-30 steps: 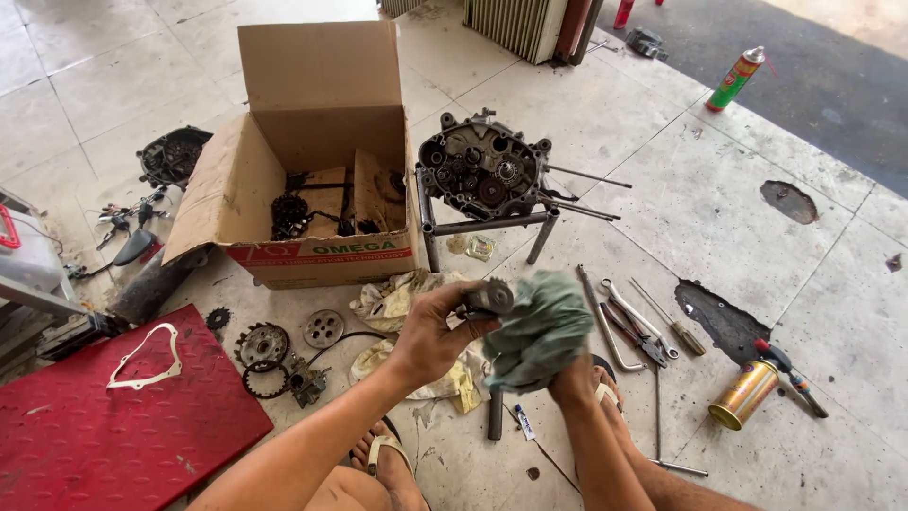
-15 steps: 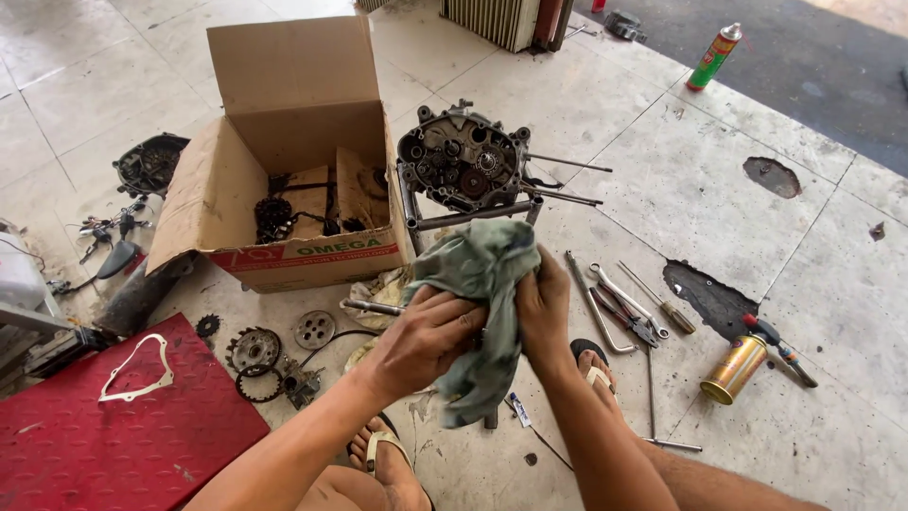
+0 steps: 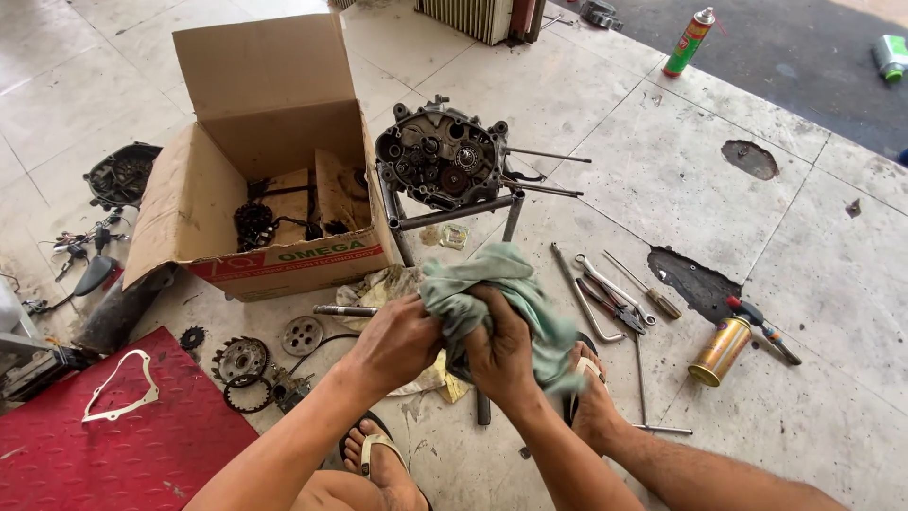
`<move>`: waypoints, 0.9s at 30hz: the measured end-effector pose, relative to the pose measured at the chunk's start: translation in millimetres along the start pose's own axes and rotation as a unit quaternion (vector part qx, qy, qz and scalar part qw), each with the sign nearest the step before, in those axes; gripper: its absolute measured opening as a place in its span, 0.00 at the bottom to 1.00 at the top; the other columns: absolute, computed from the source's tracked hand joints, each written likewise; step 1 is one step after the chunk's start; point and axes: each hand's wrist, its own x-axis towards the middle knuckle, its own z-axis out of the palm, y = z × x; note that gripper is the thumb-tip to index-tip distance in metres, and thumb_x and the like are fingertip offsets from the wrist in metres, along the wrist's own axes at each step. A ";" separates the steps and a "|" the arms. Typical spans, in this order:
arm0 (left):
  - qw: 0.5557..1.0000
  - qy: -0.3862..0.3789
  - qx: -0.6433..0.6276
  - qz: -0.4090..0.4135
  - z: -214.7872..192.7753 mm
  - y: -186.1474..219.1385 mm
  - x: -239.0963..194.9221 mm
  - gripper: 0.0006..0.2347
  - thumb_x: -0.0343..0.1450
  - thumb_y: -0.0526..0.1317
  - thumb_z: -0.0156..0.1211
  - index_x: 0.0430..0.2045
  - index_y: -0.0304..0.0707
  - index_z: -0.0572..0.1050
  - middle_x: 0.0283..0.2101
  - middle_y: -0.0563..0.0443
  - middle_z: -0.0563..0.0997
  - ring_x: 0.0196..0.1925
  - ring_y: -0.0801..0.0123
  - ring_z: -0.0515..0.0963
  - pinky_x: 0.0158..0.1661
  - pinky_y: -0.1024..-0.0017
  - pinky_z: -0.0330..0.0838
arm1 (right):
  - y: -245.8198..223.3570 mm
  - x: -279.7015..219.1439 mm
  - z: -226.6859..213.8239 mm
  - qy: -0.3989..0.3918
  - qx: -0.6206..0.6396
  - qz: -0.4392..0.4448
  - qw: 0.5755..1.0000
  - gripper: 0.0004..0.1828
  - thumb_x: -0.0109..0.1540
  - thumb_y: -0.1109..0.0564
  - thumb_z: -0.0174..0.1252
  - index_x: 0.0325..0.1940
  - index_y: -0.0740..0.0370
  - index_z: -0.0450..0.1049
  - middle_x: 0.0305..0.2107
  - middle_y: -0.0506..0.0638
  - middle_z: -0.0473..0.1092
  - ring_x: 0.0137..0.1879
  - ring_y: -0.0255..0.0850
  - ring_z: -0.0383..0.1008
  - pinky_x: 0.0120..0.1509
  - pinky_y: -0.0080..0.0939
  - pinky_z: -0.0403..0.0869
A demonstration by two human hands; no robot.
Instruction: Repairing a motorcycle engine by cleaning components with a rag, searching for parts in a box, and using a wrench on the engine casing.
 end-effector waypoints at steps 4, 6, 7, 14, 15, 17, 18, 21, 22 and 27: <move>0.998 -0.014 0.043 0.035 -19.0 7.6 4.6 0.04 0.67 0.38 0.61 0.28 0.38 0.79 0.25 0.46 0.76 0.30 0.51 0.78 0.34 0.57 0.77 | -4.5 7.9 -0.6 0.038 0.082 0.000 0.996 0.17 0.70 0.50 0.47 0.47 0.60 0.80 0.29 0.51 0.78 0.36 0.37 0.75 0.46 0.42 0.77; 0.997 -0.017 0.054 0.052 -35.4 19.2 13.3 0.04 0.67 0.37 0.60 0.29 0.38 0.79 0.26 0.45 0.77 0.30 0.52 0.79 0.36 0.58 0.78 | 14.0 11.9 0.4 0.031 0.109 -0.002 0.994 0.17 0.70 0.51 0.48 0.45 0.62 0.80 0.28 0.50 0.77 0.36 0.33 0.71 0.45 0.40 0.76; 0.996 -0.004 0.049 0.070 -48.7 30.9 22.8 0.05 0.71 0.36 0.56 0.31 0.37 0.79 0.29 0.45 0.78 0.33 0.52 0.80 0.37 0.60 0.78 | 31.3 13.5 2.2 0.072 0.177 0.085 0.978 0.17 0.71 0.52 0.48 0.48 0.66 0.79 0.34 0.55 0.78 0.41 0.38 0.74 0.51 0.43 0.76; 0.990 -0.017 0.130 0.055 -32.5 25.3 15.6 0.10 0.73 0.34 0.55 0.46 0.37 0.79 0.40 0.45 0.81 0.43 0.57 0.82 0.41 0.66 0.79 | 80.9 9.8 -19.1 0.098 0.449 0.340 0.821 0.21 0.62 0.48 0.62 0.53 0.65 0.75 0.41 0.56 0.77 0.41 0.40 0.77 0.40 0.36 0.79; 0.990 -0.017 0.131 0.055 -23.1 14.5 10.6 0.10 0.73 0.34 0.55 0.46 0.37 0.79 0.40 0.45 0.81 0.43 0.57 0.82 0.41 0.66 0.79 | 80.4 3.9 -34.2 0.096 0.449 0.339 0.821 0.21 0.62 0.48 0.62 0.53 0.65 0.75 0.41 0.56 0.77 0.41 0.40 0.77 0.40 0.36 0.79; 0.966 -0.117 0.216 -0.076 -4.1 -5.8 -2.9 0.12 0.75 0.33 0.50 0.49 0.43 0.78 0.39 0.51 0.82 0.41 0.67 0.82 0.38 0.74 0.78 | 79.7 -7.7 -63.8 0.052 0.391 0.312 0.864 0.23 0.61 0.51 0.64 0.56 0.65 0.74 0.43 0.58 0.77 0.45 0.42 0.76 0.44 0.42 0.78; 0.966 -0.116 0.216 -0.081 -3.8 -11.7 -7.8 0.12 0.75 0.33 0.50 0.49 0.43 0.78 0.39 0.51 0.82 0.41 0.67 0.82 0.38 0.74 0.78 | 77.3 -8.7 -69.0 0.048 0.391 0.314 0.864 0.23 0.61 0.51 0.64 0.56 0.65 0.74 0.43 0.58 0.77 0.45 0.42 0.76 0.44 0.42 0.78; 0.976 -0.038 0.199 -0.082 -8.9 -18.7 -9.5 0.11 0.74 0.38 0.56 0.50 0.42 0.76 0.39 0.52 0.80 0.42 0.65 0.82 0.39 0.72 0.78 | 66.9 -5.3 -75.7 0.002 0.331 0.276 0.902 0.25 0.59 0.53 0.65 0.59 0.65 0.73 0.45 0.60 0.77 0.49 0.45 0.74 0.48 0.47 0.77; 0.981 -0.025 0.170 -0.085 -12.8 -12.3 -4.9 0.11 0.74 0.40 0.56 0.49 0.44 0.75 0.38 0.53 0.80 0.42 0.65 0.82 0.40 0.70 0.78 | 61.6 -5.4 -71.3 -0.016 0.299 0.257 0.919 0.27 0.59 0.55 0.66 0.61 0.65 0.73 0.46 0.61 0.77 0.51 0.46 0.73 0.49 0.49 0.76; 0.988 -0.032 0.149 -0.034 -5.8 -3.5 2.2 0.09 0.77 0.39 0.51 0.46 0.46 0.78 0.36 0.54 0.80 0.39 0.67 0.81 0.36 0.72 0.77 | 33.5 10.9 -29.6 -0.059 0.204 0.195 0.958 0.32 0.57 0.58 0.68 0.65 0.65 0.72 0.49 0.64 0.76 0.57 0.50 0.71 0.55 0.57 0.75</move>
